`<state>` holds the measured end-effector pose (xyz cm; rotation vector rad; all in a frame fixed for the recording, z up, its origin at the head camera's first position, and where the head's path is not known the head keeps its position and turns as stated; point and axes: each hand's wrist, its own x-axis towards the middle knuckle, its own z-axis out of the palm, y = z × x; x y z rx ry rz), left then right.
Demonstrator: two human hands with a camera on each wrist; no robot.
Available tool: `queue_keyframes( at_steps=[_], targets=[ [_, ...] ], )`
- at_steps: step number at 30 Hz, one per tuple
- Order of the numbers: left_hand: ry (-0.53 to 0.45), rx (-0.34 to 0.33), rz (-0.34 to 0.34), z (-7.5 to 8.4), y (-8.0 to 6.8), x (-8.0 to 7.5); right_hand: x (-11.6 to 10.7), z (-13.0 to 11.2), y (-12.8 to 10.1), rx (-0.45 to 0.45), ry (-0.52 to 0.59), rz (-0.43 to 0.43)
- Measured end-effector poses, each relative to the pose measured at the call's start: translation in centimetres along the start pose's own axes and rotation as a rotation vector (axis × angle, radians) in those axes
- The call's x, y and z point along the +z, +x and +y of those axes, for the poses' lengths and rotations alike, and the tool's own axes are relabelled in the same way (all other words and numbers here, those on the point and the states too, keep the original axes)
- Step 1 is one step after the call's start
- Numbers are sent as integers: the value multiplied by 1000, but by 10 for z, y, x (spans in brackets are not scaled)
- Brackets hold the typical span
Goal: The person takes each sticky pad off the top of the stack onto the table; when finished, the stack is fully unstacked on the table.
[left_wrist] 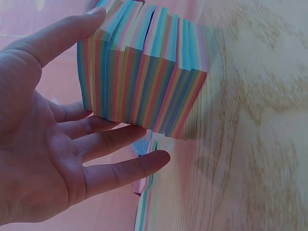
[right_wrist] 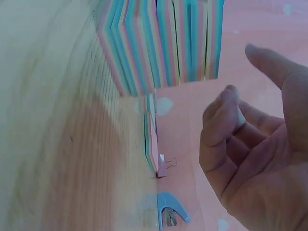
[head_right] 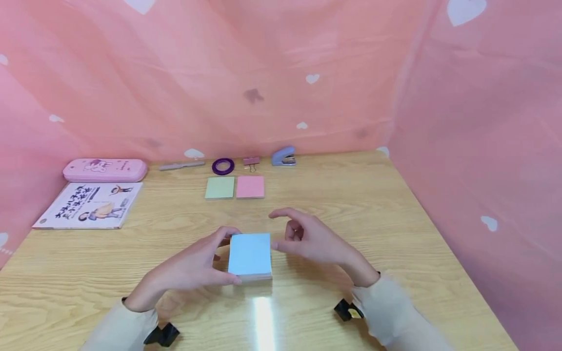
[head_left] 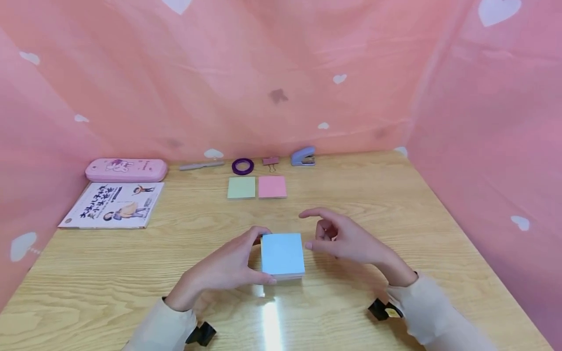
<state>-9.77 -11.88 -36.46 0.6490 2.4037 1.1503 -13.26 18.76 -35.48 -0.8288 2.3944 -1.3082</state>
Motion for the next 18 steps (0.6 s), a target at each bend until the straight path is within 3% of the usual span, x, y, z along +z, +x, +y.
queue_keyframes(
  at_steps=[8, 18],
  targets=[
    [-3, 14, -4, -2, 1, 0, 13, -2, -3, -23, 7, -147],
    [-31, 7, -11, -2, 0, -1, 27, -7, -3, 11, -140, -135]
  ],
)
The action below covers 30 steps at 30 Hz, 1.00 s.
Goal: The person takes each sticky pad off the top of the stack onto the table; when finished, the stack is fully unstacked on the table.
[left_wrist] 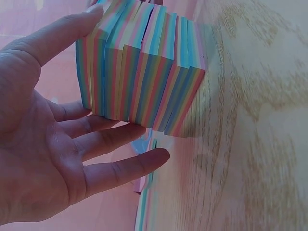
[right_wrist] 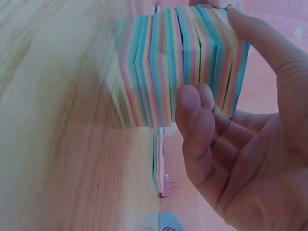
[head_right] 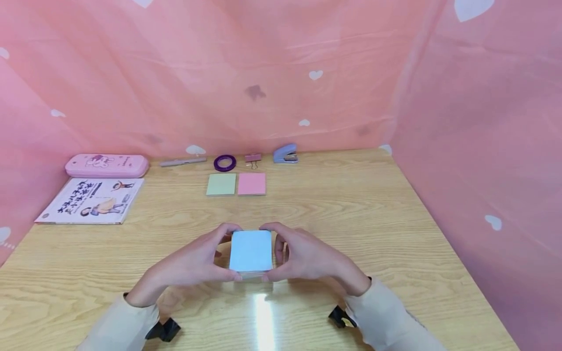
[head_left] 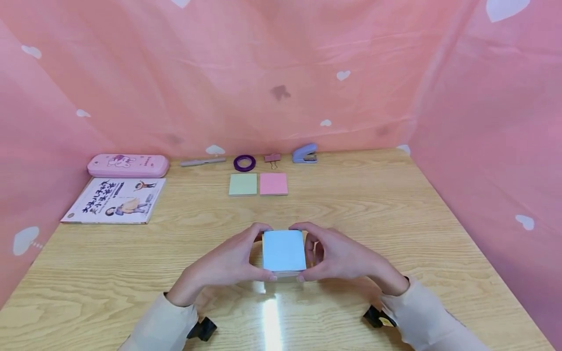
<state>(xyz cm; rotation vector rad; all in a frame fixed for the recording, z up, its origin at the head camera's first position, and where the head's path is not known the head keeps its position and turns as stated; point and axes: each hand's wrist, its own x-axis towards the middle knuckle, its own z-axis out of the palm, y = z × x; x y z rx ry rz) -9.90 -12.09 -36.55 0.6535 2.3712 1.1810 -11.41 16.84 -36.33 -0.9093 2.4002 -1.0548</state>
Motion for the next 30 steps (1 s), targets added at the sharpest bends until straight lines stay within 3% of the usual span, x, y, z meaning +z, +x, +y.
queue_keyframes(
  at_steps=[6, 13, 30],
  targets=[
    [-15, -20, 6, 0, 0, 0, 2, -2, 1, -12, -70, 42],
    [11, 4, 10, 0, 0, 1, 1, -2, 0, -33, -88, 56],
    [77, -8, 20, -1, 2, 2, -6, 2, -2, -35, -94, 21]
  ],
)
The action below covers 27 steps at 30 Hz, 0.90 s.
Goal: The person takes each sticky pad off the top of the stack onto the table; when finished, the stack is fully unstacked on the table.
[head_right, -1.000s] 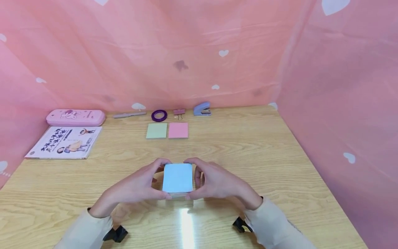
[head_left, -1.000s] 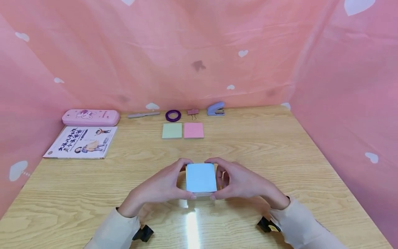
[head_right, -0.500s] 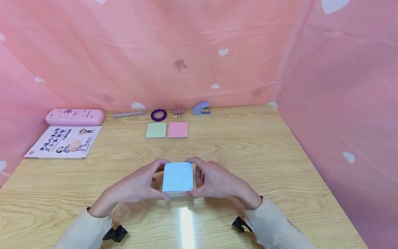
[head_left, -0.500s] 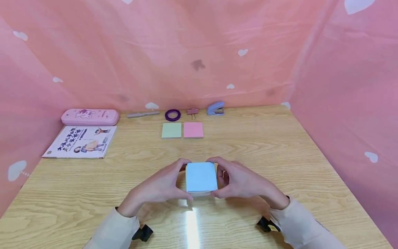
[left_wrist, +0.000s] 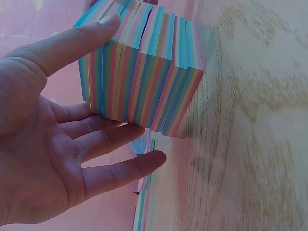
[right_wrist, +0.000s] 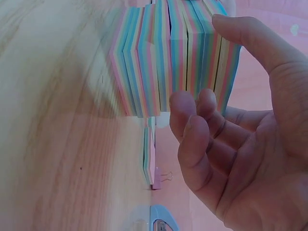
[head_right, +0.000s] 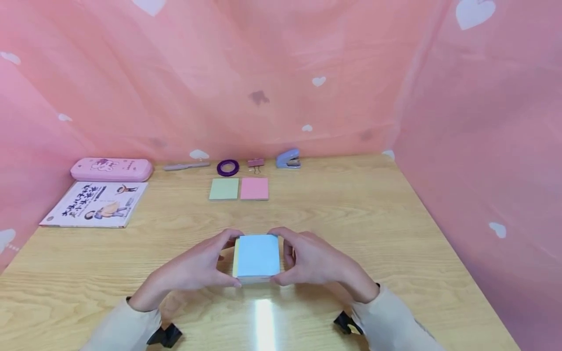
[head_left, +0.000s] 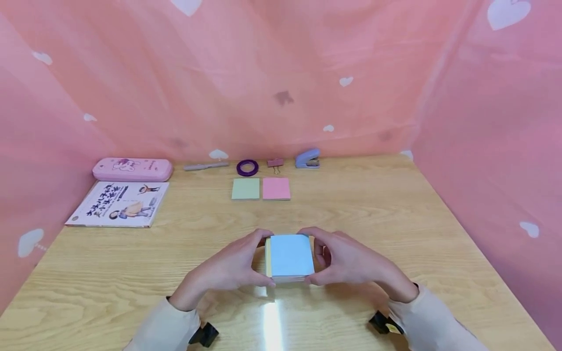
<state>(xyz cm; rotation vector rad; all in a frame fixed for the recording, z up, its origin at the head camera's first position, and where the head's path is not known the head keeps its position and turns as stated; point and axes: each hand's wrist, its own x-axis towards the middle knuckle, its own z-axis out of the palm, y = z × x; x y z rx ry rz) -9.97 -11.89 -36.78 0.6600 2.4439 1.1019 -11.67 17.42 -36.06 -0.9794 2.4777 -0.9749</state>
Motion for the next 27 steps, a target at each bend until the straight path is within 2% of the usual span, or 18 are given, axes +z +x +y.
queue_keyframes(
  at_steps=[9, 18, 27],
  targets=[
    [37, -26, -8, 1, -1, 1, -4, 1, -5, 10, 0, -5],
    [23, -11, 12, -2, -4, 4, -14, 2, -4, -4, 46, 5],
    [37, 3, 24, 0, -1, 2, -46, 23, 11, 38, 102, 56]
  ],
)
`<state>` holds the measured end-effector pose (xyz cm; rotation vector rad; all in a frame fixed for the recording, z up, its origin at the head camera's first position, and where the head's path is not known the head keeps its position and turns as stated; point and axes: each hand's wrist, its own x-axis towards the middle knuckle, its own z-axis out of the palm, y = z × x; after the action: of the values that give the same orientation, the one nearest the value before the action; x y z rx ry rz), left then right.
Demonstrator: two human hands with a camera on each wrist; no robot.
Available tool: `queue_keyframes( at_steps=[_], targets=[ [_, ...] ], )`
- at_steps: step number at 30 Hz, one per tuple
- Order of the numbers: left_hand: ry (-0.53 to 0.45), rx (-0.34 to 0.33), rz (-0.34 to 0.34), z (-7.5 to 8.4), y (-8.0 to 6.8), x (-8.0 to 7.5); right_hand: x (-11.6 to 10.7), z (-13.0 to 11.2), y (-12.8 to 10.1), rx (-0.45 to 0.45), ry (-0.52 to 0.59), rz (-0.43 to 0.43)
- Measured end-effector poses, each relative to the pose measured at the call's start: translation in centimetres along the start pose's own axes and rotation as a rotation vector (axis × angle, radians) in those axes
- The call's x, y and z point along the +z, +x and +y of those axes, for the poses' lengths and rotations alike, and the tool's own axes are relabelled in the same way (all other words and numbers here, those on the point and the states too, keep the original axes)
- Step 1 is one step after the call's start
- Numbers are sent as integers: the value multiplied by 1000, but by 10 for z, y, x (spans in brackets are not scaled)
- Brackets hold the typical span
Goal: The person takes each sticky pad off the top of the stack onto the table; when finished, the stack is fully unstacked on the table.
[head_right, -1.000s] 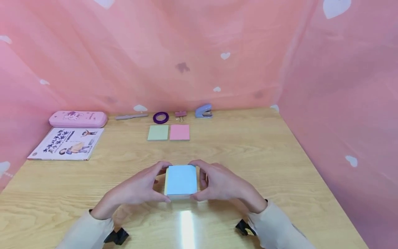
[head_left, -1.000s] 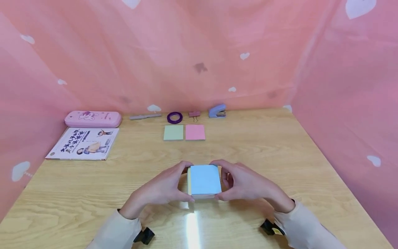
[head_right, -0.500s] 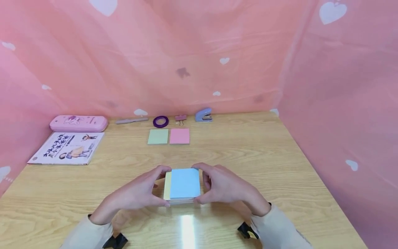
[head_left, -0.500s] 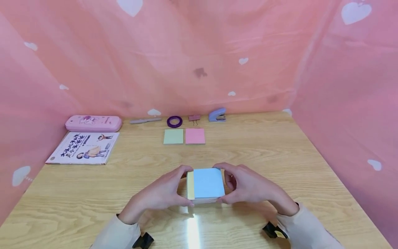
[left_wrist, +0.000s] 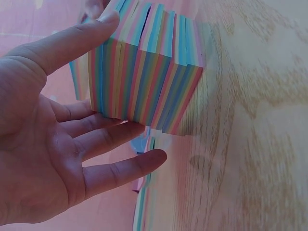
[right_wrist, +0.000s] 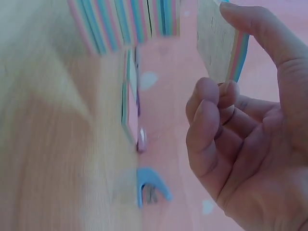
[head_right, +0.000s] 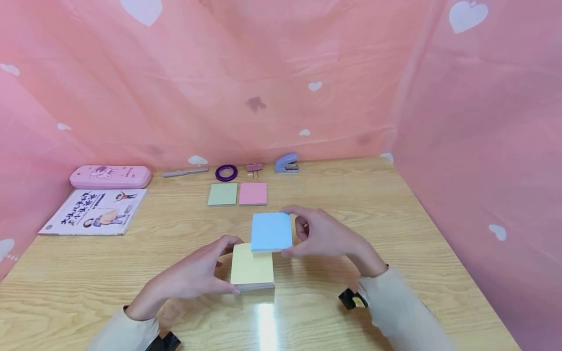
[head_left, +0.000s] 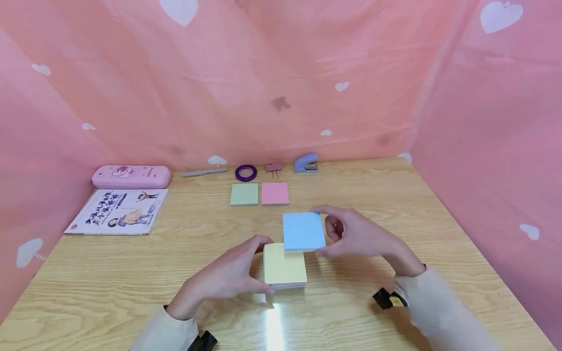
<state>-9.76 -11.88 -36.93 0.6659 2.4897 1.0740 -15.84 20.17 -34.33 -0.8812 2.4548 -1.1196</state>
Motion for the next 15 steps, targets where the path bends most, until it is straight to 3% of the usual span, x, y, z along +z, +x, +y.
queue_keyframes(
  at_steps=[7, 15],
  targets=[
    [3, -6, 4, 1, 1, 0, -24, 29, 22, 104, 162, -36],
    [7, -5, 3, 1, 0, 1, -30, 74, 42, 209, 170, -17]
  ],
)
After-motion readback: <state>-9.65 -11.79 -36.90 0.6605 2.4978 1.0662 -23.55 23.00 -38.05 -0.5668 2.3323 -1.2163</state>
